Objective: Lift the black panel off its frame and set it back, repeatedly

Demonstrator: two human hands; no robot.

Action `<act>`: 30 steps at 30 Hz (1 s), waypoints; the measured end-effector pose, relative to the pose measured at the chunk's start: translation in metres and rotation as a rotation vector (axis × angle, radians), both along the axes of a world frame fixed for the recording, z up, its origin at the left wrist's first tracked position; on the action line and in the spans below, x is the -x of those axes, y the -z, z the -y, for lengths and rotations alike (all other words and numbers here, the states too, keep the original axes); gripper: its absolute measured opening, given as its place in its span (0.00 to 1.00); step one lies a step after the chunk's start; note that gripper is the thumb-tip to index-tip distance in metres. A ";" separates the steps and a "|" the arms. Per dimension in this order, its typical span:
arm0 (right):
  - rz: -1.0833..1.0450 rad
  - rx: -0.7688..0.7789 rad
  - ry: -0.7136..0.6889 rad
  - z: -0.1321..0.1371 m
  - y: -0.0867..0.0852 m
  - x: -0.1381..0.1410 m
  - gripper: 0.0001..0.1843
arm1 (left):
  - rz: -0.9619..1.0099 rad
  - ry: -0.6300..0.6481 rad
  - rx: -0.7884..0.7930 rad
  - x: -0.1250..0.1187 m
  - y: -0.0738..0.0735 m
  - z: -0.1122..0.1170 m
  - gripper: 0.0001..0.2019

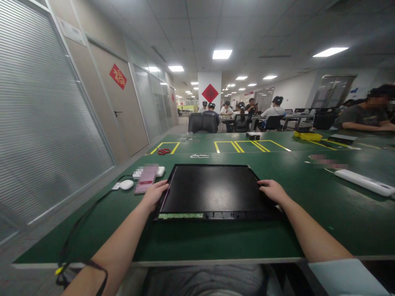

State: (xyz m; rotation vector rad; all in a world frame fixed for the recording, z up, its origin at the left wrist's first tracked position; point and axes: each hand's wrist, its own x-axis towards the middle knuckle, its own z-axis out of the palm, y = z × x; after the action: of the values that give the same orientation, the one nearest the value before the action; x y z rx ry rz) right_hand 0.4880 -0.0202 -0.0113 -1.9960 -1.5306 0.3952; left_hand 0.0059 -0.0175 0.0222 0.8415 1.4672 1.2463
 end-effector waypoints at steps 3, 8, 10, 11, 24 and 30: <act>0.017 0.008 0.001 0.000 0.000 -0.001 0.20 | 0.016 -0.042 -0.020 -0.001 0.003 -0.004 0.19; 0.036 0.033 0.006 -0.002 0.002 -0.003 0.21 | 0.118 -0.053 -0.013 -0.004 0.003 -0.008 0.18; 0.033 0.030 0.007 -0.003 0.003 -0.004 0.20 | 0.181 -0.019 0.005 -0.004 0.001 -0.007 0.22; 0.032 0.027 0.004 -0.003 0.004 -0.005 0.20 | 0.208 -0.003 0.011 -0.005 0.000 -0.007 0.25; 0.039 0.053 0.000 -0.003 0.003 -0.006 0.20 | 0.216 0.057 -0.057 -0.008 0.002 -0.003 0.28; -0.001 0.100 0.013 -0.003 0.000 -0.005 0.21 | 0.116 0.129 -0.136 -0.010 -0.004 0.002 0.20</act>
State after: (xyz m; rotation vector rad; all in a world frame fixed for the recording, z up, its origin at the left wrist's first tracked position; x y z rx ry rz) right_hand 0.4935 -0.0175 -0.0113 -2.0806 -1.5234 0.4757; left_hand 0.0162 -0.0197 0.0260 0.9232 1.2277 1.2862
